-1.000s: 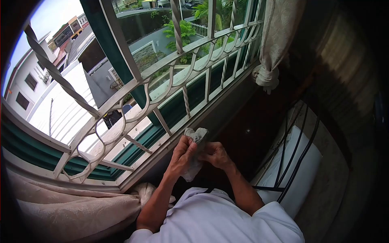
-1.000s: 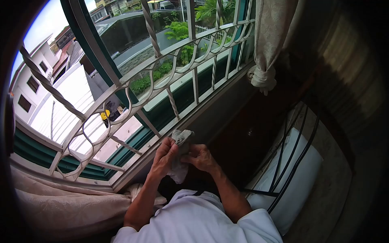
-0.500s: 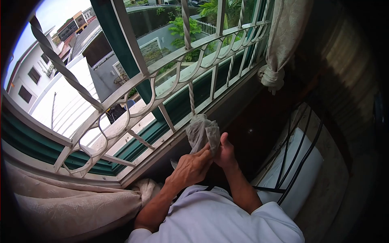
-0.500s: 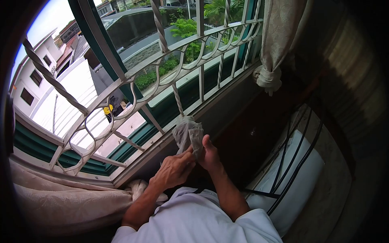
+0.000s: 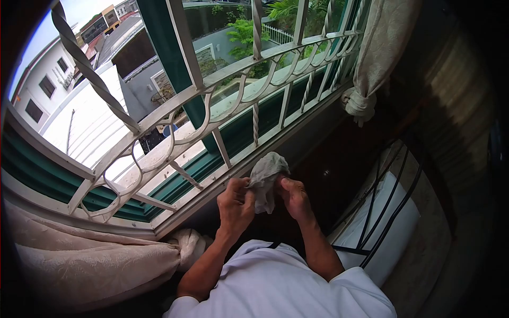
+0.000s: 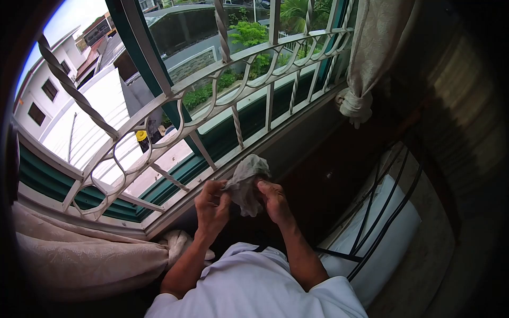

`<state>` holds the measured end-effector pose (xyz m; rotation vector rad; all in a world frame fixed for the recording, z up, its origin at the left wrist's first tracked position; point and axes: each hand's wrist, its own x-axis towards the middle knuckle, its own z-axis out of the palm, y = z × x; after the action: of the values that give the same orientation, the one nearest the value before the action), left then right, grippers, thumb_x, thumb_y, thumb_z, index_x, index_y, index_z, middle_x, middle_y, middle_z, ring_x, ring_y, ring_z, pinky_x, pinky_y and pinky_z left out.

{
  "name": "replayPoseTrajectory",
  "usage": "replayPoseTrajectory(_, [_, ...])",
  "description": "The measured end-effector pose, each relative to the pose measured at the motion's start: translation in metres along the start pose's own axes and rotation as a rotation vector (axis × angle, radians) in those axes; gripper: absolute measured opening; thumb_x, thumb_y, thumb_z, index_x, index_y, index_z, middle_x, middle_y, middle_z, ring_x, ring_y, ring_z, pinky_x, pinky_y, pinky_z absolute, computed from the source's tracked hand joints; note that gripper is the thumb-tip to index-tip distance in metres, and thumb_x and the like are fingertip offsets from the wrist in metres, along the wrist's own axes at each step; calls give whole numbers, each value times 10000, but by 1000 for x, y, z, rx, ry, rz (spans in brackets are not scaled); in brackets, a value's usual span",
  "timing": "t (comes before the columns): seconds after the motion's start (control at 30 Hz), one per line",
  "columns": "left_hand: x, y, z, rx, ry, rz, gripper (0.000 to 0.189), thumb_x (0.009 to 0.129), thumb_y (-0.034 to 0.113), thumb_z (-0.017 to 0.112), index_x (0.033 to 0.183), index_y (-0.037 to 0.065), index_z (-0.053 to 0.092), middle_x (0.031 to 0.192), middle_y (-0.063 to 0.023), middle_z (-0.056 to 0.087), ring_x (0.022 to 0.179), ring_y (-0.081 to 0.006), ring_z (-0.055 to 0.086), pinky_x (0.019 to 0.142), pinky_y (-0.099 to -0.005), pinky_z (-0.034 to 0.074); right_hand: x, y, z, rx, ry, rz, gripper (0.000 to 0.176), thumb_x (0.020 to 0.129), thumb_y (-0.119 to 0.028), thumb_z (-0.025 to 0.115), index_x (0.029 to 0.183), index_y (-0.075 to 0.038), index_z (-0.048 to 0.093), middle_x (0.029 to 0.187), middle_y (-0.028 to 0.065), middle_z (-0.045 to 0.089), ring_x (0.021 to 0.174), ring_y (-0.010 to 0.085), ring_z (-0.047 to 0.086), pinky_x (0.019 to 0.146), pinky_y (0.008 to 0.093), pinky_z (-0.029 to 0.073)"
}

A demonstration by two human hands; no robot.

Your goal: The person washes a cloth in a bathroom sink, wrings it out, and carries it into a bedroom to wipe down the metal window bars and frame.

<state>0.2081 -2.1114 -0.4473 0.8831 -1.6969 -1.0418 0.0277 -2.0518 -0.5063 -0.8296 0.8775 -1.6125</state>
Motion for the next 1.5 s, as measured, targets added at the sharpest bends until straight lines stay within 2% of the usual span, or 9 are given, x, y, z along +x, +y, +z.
replayPoseTrajectory(0.33, [30,-2,-45,-869,-41,-282,169,942,83,588,1090,61,509,833,47,514,683,-19,465,615,-167,398,17,-29,4,-520,34,-56,550,788,116,701,1320,-5,632,1340,120,606,927,162,672,840,270,547])
replayPoseTrajectory(0.57, [44,39,-77,-864,-258,-171,189,928,108,607,1080,68,502,893,34,544,739,-18,472,660,-156,399,34,-51,-22,-1216,249,-315,528,722,-150,859,1197,-35,659,1099,95,690,947,244,682,885,358,539])
replayPoseTrajectory(0.67, [53,71,-56,-767,-431,-151,193,939,143,635,1059,68,504,920,35,514,819,-32,457,781,-186,379,50,-32,14,-921,-44,-522,524,708,-241,883,1140,-36,668,1005,62,707,1017,215,680,913,357,527])
replayPoseTrajectory(0.73, [58,74,-54,-678,-515,-154,217,954,174,651,1058,50,506,911,33,474,880,-58,475,925,-264,400,48,-18,17,-767,-293,40,561,739,-317,882,1166,-28,661,1073,73,704,1060,175,665,953,352,514])
replayPoseTrajectory(1.0, [64,44,-73,-1170,-324,-21,351,959,253,608,1192,5,521,1176,-139,649,1181,-246,614,1104,-433,434,5,-59,-16,192,-259,158,421,913,-200,710,1246,41,617,1124,63,695,1083,145,643,969,295,482])
replayPoseTrajectory(1.1, [19,-39,-22,-1372,-145,-420,607,903,423,603,1360,34,517,1320,-110,607,1288,-270,548,1090,-472,434,4,-81,1,200,-147,155,402,927,-190,695,1253,34,619,1125,65,692,1084,140,632,962,282,473])
replayPoseTrajectory(1.13, [-2,-98,-11,-1783,-569,-460,628,868,393,631,1373,33,527,1321,-108,621,1250,-251,586,1054,-440,466,4,-81,0,133,-69,119,416,930,-216,705,1256,28,621,1127,65,690,1080,136,625,960,278,467])
replayPoseTrajectory(1.23, [-23,-93,15,-775,-571,-503,423,927,241,618,1264,-14,598,1144,-111,682,1042,-217,683,935,-387,540,-1,-63,-26,-130,-30,21,364,891,-152,741,1194,23,641,1067,42,694,999,115,625,922,271,470])
replayPoseTrajectory(1.5, [-2,-106,30,-688,-199,-1205,446,926,207,709,1200,-129,606,1140,-190,667,1004,-260,681,879,-384,540,-23,-19,-92,-487,315,224,326,720,-80,827,993,33,689,930,59,704,858,133,645,787,290,519])
